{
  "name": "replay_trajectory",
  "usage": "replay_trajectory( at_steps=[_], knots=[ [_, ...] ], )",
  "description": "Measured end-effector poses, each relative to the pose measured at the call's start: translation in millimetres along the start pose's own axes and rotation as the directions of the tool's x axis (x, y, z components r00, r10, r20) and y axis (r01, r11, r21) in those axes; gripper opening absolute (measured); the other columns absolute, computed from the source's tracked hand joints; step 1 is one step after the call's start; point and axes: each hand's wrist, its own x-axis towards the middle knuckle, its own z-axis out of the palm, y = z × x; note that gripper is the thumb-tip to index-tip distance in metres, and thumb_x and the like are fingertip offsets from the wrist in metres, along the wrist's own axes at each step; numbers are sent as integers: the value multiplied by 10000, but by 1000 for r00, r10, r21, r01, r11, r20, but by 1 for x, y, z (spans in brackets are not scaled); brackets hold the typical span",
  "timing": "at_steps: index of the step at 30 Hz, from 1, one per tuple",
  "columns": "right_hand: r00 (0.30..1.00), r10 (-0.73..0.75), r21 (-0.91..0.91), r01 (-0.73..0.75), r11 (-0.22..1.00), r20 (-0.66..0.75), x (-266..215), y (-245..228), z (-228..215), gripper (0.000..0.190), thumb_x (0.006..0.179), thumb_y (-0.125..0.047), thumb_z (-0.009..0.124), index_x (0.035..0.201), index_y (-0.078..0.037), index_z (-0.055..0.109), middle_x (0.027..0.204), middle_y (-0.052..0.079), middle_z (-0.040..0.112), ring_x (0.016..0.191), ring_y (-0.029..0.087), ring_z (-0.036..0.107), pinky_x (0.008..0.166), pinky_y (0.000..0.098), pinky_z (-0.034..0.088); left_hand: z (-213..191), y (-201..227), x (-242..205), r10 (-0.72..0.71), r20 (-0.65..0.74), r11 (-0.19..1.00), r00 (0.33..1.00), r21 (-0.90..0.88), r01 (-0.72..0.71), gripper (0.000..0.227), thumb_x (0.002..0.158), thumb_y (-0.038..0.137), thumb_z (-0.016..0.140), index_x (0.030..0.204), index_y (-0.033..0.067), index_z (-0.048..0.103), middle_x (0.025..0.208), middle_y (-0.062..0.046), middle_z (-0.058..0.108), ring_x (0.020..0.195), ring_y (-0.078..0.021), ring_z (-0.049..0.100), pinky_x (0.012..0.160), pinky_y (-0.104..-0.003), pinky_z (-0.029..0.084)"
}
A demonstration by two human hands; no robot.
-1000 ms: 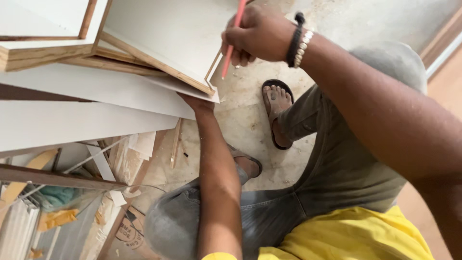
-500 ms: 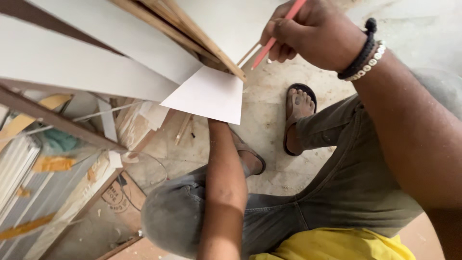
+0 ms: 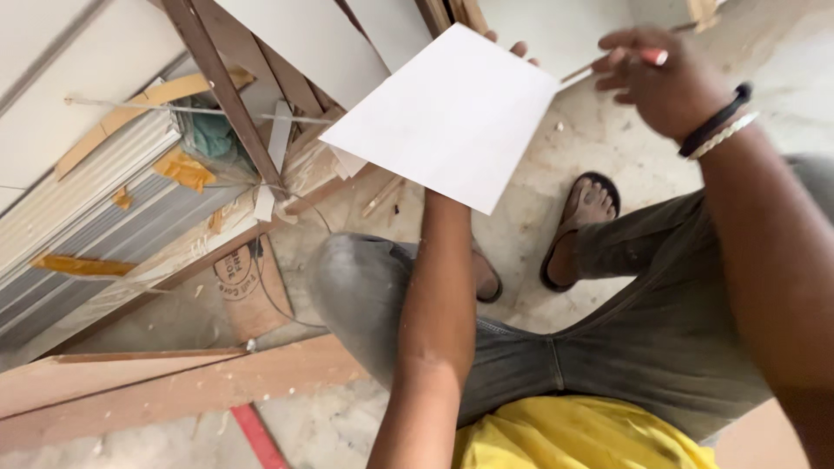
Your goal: The person sits on the floor and uses a pencil to mark lines on a white wooden panel. They use a piece of cardboard as a template to guide the pencil and ensure straight lines along the edges of the panel.
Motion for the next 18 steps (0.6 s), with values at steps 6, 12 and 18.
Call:
replay_trajectory(
  at_steps=[6,12,18],
  knots=[
    [968,241,595,-234,769,69,-50,13,-13,398,1144,-311,416,1289,9,604,1155,162,718,1017,249,730,941,408,636,55,-37,37,-45,131,992,990,-113,60,1088,961,881,452,1604,12,328,1585,-252,453,1496,-353,421,1270,-493,357],
    [936,337,985,51,164,-105,-134,33,33,446,1094,-374,449,1405,-71,551,1251,74,690,1102,218,692,919,384,597,84,-94,31,-21,-111,981,994,-192,0,1053,1022,901,372,1446,-56,483,1246,-202,622,1285,-325,537,1218,-462,391],
    [799,595,996,54,75,-89,-149,71,69,492,1051,-444,447,1326,-58,580,1215,92,688,1086,228,673,934,404,573,-7,-133,25,-120,-251,973,960,-222,64,898,1047,863,370,972,0,606,783,-17,450,810,-156,490,919,-325,434]
  ],
)
